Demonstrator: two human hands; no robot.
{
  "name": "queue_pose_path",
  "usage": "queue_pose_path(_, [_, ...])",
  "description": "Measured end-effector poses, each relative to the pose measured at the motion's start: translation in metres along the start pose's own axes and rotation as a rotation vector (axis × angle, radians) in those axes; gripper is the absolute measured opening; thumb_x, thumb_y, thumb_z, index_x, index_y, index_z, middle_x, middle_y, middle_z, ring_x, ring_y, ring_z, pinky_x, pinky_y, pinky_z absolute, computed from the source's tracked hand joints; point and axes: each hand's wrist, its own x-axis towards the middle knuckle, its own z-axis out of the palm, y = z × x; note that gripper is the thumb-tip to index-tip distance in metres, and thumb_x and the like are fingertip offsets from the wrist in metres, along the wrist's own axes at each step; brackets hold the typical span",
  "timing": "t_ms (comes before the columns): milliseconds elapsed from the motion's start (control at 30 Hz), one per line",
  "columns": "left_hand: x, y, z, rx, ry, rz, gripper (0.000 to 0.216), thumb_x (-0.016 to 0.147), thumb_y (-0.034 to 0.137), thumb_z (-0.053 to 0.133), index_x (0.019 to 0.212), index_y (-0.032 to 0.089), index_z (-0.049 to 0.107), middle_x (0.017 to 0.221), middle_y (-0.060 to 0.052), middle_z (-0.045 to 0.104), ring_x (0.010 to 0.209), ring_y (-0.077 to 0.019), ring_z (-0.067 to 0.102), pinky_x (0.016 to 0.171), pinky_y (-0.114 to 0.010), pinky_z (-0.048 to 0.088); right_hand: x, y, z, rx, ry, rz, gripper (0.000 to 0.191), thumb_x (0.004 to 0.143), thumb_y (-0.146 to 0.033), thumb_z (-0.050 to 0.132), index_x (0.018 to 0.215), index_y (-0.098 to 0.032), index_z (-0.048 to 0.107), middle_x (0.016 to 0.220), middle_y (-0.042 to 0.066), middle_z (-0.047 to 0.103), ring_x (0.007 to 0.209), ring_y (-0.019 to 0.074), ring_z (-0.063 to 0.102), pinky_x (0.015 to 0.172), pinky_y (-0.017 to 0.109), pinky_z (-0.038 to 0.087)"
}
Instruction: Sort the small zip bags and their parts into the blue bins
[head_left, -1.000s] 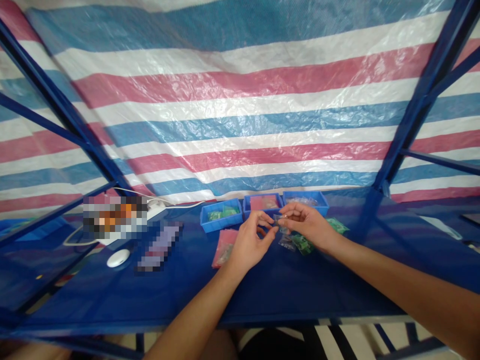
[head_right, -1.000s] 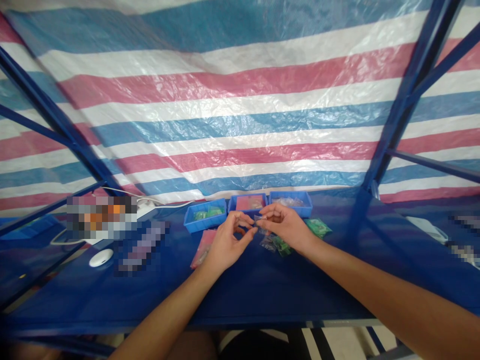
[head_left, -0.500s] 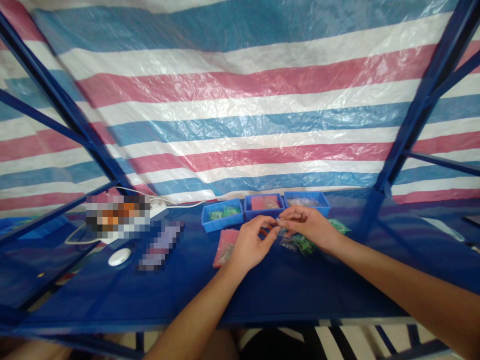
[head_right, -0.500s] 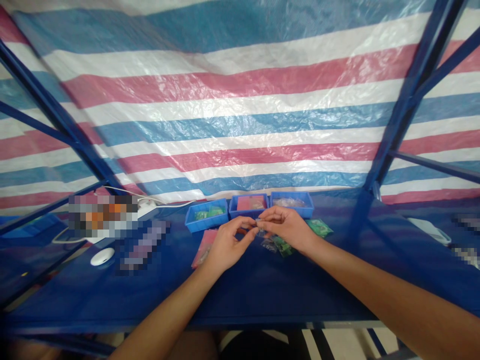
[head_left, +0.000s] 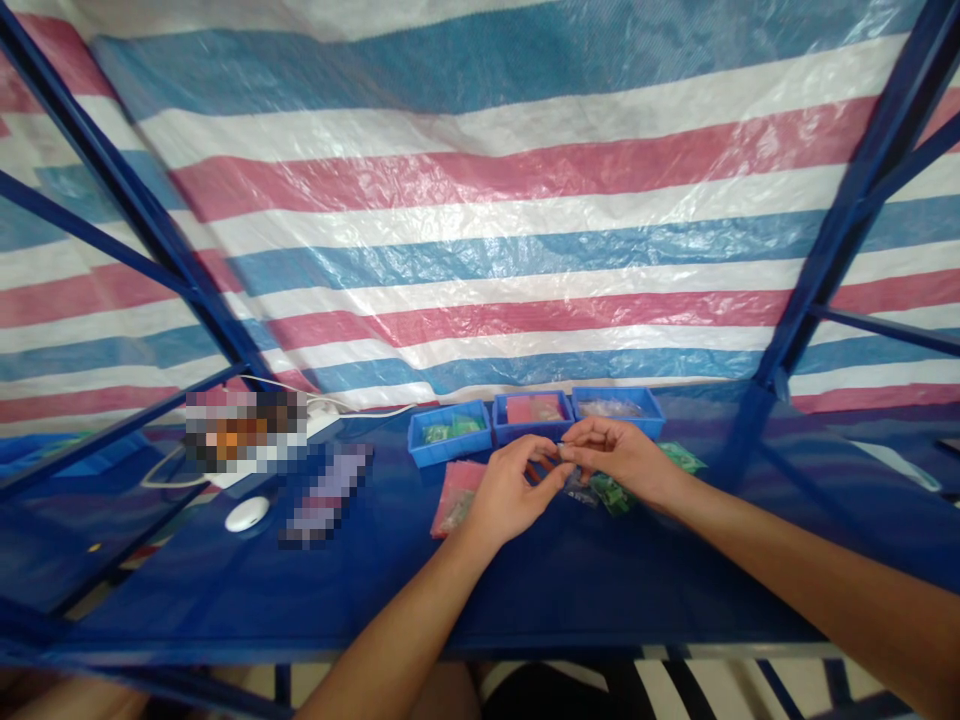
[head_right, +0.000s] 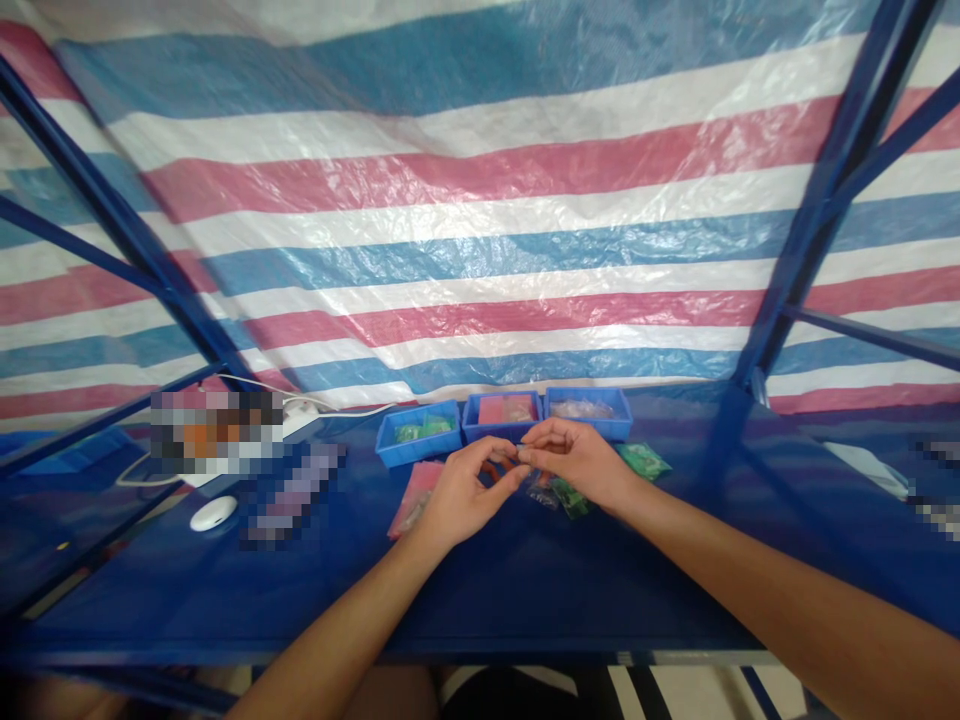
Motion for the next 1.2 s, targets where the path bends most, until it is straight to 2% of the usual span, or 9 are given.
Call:
queue_pose_path(300, [0.0, -0.001, 0.0, 0.03, 0.005, -0.02, 0.016, 0.096, 0.036, 0.067, 0.098, 0.02, 0.065, 0.094, -0.001, 0.074, 0.077, -0.0147, 0.068, 0.07, -0.026, 0.053, 0.002, 0.005, -0.003, -0.027, -0.021, 0.003, 0.038, 0.08, -0.048, 0.085, 0.101, -0.021, 0.07, 0.089, 0.002, 0.074, 0.064, 0.0133, 0.063, 0.062, 0.029, 0.054])
queue_pose_path(633, [0.001, -0.001, -0.001, 0.05, -0.017, 0.036, 0.013, 0.097, 0.032, 0.064, 0.098, 0.021, 0.069, 0.098, -0.003, 0.074, 0.085, -0.0172, 0.069, 0.076, -0.028, 0.054, 0.001, 0.007, -0.001, -0.032, -0.022, 0.01, 0.039, 0.082, -0.05, 0.082, 0.104, -0.022, 0.07, 0.092, 0.002, 0.074, 0.065, 0.0136, 0.063, 0.062, 0.029, 0.055])
queue_pose_path(767, [-0.001, 0.001, -0.005, 0.042, -0.027, 0.083, 0.015, 0.099, 0.032, 0.062, 0.098, 0.02, 0.071, 0.103, -0.005, 0.073, 0.09, -0.018, 0.068, 0.079, -0.028, 0.054, 0.001, 0.011, -0.002, -0.002, -0.022, 0.022, 0.04, 0.079, -0.047, 0.085, 0.106, -0.022, 0.069, 0.094, 0.004, 0.074, 0.073, 0.0176, 0.067, 0.056, 0.028, 0.056])
queue_pose_path(867, [-0.002, 0.002, -0.007, 0.07, -0.034, 0.09, 0.019, 0.098, 0.037, 0.064, 0.101, 0.02, 0.072, 0.103, -0.006, 0.071, 0.089, -0.0179, 0.067, 0.077, -0.028, 0.054, 0.001, 0.01, -0.001, 0.017, -0.001, 0.031, 0.041, 0.076, -0.044, 0.088, 0.105, -0.022, 0.07, 0.092, 0.004, 0.074, 0.073, 0.0181, 0.068, 0.053, 0.028, 0.056])
queue_pose_path(967, [-0.003, 0.003, -0.007, 0.108, -0.051, 0.057, 0.028, 0.095, 0.047, 0.068, 0.105, 0.021, 0.074, 0.097, -0.006, 0.072, 0.083, -0.018, 0.066, 0.072, -0.028, 0.053, -0.002, 0.007, 0.001, 0.016, 0.021, 0.037, 0.039, 0.075, -0.044, 0.089, 0.101, -0.022, 0.07, 0.089, 0.002, 0.074, 0.068, 0.0159, 0.067, 0.058, 0.029, 0.058])
queue_pose_path(1067, [-0.003, 0.002, -0.005, 0.129, -0.064, 0.034, 0.032, 0.092, 0.051, 0.071, 0.101, 0.021, 0.076, 0.091, -0.005, 0.074, 0.079, -0.0186, 0.067, 0.07, -0.028, 0.051, -0.004, 0.002, 0.002, 0.008, 0.011, 0.043, 0.035, 0.079, -0.046, 0.086, 0.099, -0.021, 0.072, 0.091, 0.004, 0.075, 0.077, 0.0187, 0.071, 0.066, 0.031, 0.061])
queue_pose_path(1200, [0.0, -0.002, -0.005, 0.082, -0.04, 0.001, 0.023, 0.099, 0.038, 0.061, 0.104, 0.021, 0.077, 0.097, -0.004, 0.078, 0.079, -0.0177, 0.07, 0.069, -0.027, 0.05, -0.003, -0.002, 0.0, 0.037, 0.027, 0.018, 0.035, 0.087, -0.052, 0.077, 0.102, -0.021, 0.072, 0.1, 0.008, 0.076, 0.092, 0.0246, 0.073, 0.068, 0.033, 0.062])
